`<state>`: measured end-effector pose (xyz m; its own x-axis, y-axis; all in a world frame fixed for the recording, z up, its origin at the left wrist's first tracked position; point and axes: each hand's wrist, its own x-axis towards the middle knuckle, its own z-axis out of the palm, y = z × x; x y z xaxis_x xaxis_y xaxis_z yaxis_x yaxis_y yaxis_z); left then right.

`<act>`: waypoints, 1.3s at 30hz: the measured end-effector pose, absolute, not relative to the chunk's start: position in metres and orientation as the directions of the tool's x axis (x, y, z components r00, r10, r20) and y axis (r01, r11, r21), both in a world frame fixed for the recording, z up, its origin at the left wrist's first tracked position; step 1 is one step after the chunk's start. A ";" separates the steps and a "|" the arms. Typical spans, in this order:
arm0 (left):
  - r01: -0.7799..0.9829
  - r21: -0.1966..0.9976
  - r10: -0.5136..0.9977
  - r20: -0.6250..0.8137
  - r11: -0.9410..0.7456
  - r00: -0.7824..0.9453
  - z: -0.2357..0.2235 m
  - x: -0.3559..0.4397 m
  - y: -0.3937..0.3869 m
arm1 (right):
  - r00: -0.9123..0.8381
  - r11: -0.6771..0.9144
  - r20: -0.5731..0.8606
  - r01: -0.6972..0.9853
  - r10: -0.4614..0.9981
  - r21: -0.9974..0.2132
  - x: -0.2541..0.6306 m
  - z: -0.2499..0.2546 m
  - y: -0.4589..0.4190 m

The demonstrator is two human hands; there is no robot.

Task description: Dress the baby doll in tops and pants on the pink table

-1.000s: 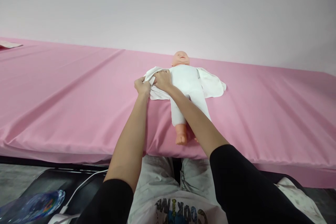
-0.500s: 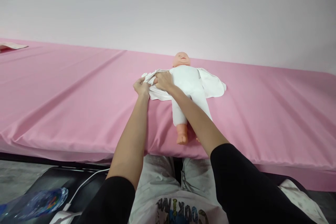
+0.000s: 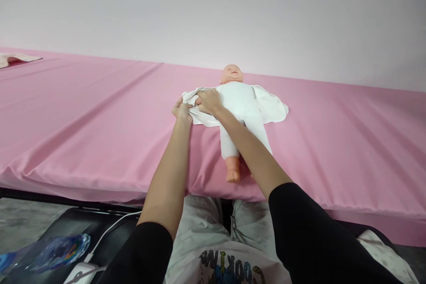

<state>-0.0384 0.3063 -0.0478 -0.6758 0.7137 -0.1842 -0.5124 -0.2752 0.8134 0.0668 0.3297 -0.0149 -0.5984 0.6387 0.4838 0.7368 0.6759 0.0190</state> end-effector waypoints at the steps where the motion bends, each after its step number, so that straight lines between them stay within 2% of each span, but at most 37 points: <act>1: -0.524 0.807 0.723 -0.188 -0.272 -0.665 -0.048 -0.038 0.306 | -0.597 0.677 0.485 0.736 0.638 0.016 0.067 -0.015 0.329; 10: -0.509 0.816 0.758 -0.142 -0.274 -0.636 -0.055 -0.041 0.312 | -0.635 0.733 0.486 0.680 0.600 -0.016 0.069 -0.016 0.331; 21: -0.575 0.779 0.823 -0.140 -0.251 -0.550 -0.054 -0.046 0.314 | -0.659 0.761 0.497 0.648 0.565 -0.007 0.068 -0.018 0.337; 30: -0.618 0.719 0.794 -0.154 -0.318 -0.588 -0.052 -0.040 0.311 | -0.658 0.770 0.493 0.637 0.568 -0.037 0.069 -0.017 0.334; 39: -0.696 0.671 0.907 -0.085 -0.254 -0.413 -0.050 -0.040 0.308 | -0.620 0.795 0.582 0.602 0.527 -0.078 0.070 -0.019 0.334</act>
<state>-0.0396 0.3080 -0.0501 -0.4131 0.9067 -0.0848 -0.6963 -0.2545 0.6712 0.0698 0.3341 -0.0186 -0.6198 0.5265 0.5819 0.6019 0.7947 -0.0780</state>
